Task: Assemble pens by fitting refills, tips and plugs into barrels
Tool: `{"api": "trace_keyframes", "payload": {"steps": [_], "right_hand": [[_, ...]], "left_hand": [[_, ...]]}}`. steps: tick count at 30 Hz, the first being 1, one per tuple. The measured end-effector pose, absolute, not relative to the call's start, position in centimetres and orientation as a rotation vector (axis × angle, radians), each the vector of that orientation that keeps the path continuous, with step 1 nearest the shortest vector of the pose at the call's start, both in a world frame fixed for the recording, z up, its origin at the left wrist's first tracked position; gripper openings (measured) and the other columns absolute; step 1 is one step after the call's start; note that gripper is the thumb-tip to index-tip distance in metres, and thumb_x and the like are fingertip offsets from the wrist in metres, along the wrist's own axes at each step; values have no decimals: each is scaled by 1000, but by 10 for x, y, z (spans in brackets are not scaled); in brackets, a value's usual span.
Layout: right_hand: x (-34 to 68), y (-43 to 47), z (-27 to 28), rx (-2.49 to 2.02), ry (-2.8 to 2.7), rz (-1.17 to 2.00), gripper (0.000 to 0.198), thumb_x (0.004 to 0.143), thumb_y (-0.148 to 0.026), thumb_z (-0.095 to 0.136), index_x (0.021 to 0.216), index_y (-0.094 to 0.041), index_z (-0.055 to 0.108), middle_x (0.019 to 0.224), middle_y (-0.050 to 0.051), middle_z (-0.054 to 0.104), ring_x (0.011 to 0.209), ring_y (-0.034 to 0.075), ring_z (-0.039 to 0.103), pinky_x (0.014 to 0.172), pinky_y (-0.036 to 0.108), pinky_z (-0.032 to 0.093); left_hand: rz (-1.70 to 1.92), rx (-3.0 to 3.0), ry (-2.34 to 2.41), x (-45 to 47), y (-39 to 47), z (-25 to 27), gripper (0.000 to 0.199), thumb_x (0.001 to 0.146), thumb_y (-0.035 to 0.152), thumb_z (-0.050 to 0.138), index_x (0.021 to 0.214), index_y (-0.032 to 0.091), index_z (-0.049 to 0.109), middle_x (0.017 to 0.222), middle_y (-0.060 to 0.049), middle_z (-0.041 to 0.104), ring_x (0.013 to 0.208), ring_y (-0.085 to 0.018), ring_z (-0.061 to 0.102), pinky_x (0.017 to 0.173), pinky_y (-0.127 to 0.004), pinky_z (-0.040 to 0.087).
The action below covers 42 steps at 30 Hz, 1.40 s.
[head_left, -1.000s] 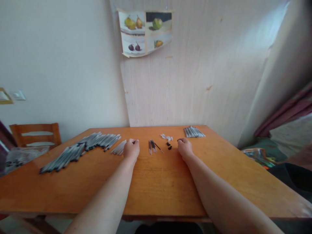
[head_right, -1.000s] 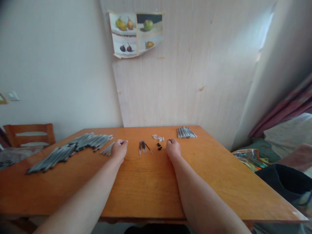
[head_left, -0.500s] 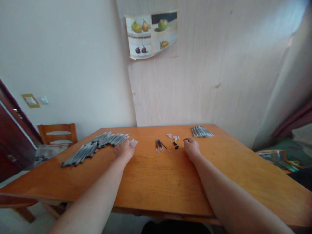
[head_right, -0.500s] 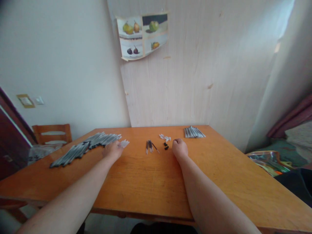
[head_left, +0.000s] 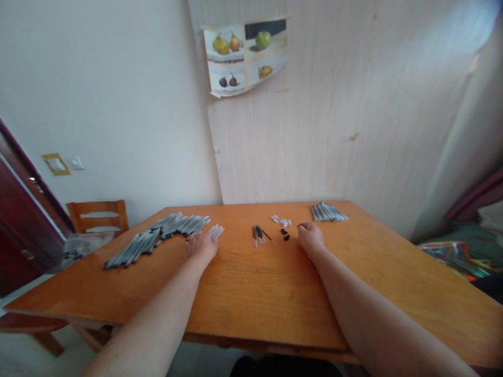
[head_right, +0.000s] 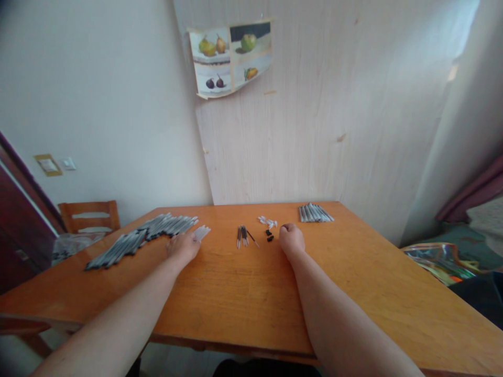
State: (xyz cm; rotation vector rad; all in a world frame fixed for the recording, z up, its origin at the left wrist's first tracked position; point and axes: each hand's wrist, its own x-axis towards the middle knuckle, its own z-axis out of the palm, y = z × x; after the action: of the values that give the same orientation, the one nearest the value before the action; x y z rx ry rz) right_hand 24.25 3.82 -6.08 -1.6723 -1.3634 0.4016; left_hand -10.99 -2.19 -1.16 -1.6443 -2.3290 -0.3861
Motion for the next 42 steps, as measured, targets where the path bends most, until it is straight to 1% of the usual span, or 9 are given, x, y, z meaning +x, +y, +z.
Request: {"api": "trace_keyframes", "payload": {"steps": [5, 11, 16, 20, 26, 29, 34, 38, 42], "right_hand": [[242, 37, -59, -1701, -1390, 396, 35, 80, -33, 43, 88, -17, 73, 81, 9, 70, 77, 21, 62, 63, 27, 40], [242, 38, -58, -1699, -1405, 380, 34, 80, -32, 43, 89, -18, 74, 85, 10, 71, 82, 21, 62, 65, 26, 39], [242, 38, -59, -1711, -1422, 381, 37, 81, -33, 42, 87, -17, 74, 81, 9, 70, 76, 20, 62, 61, 26, 37], [242, 39, -59, -1708, -1404, 395, 36, 80, -33, 43, 89, -17, 74, 83, 9, 70, 77, 20, 62, 62, 26, 39], [240, 34, -54, -1724, -1390, 399, 34, 80, -32, 43, 91, -18, 73, 87, 10, 71, 83, 23, 63, 64, 27, 39], [237, 29, -47, -1738, -1405, 382, 33, 81, -31, 43, 91, -19, 72, 89, 11, 71, 85, 23, 63, 65, 27, 39], [225, 16, -34, -1770, -1484, 336, 28, 82, -32, 46, 94, -21, 69, 88, 10, 70, 82, 22, 62, 62, 27, 37], [211, 7, -27, -1723, -1630, 338, 20, 79, -33, 53, 89, -22, 67, 81, 7, 69, 75, 20, 60, 58, 26, 33], [197, -3, -25, -1707, -1828, 343, 15, 77, -28, 55, 81, -20, 67, 79, 7, 68, 73, 19, 59, 60, 26, 34]], "left_hand": [[-389, -1643, -2357, -112, -21, -14, 26, 77, 40, 56, 93, 26, 71, 108, -14, 67, 107, -36, 56, 83, -47, 44], [-385, -1649, -2375, -113, -21, -15, 25, 77, 37, 55, 90, 23, 71, 107, -16, 67, 105, -37, 58, 80, -48, 45], [-396, -1670, -2377, -114, -18, -19, 25, 79, 37, 54, 87, 21, 71, 103, -18, 68, 104, -38, 58, 81, -49, 45], [-405, -1697, -2392, -114, -14, -23, 26, 80, 34, 53, 90, 18, 72, 102, -21, 68, 103, -39, 59, 80, -51, 43], [-497, -1732, -2384, -110, -10, -22, 26, 82, 34, 49, 90, 19, 69, 96, -19, 69, 93, -36, 64, 75, -44, 46], [-730, -1784, -2349, -104, -7, -21, 21, 82, 30, 50, 93, 19, 65, 98, -18, 69, 94, -33, 64, 77, -40, 45], [-1561, -1737, -2360, -85, 1, -21, 10, 75, 22, 58, 82, 20, 63, 95, -13, 68, 101, -31, 60, 85, -37, 41], [-1863, -1727, -2377, -63, 10, -20, 10, 76, 24, 55, 74, 19, 64, 79, -7, 67, 85, -24, 62, 73, -31, 43], [-2272, -1620, -2431, -41, 16, -19, 12, 76, 25, 57, 77, 16, 65, 69, -4, 63, 62, -15, 58, 58, -26, 41]]}}
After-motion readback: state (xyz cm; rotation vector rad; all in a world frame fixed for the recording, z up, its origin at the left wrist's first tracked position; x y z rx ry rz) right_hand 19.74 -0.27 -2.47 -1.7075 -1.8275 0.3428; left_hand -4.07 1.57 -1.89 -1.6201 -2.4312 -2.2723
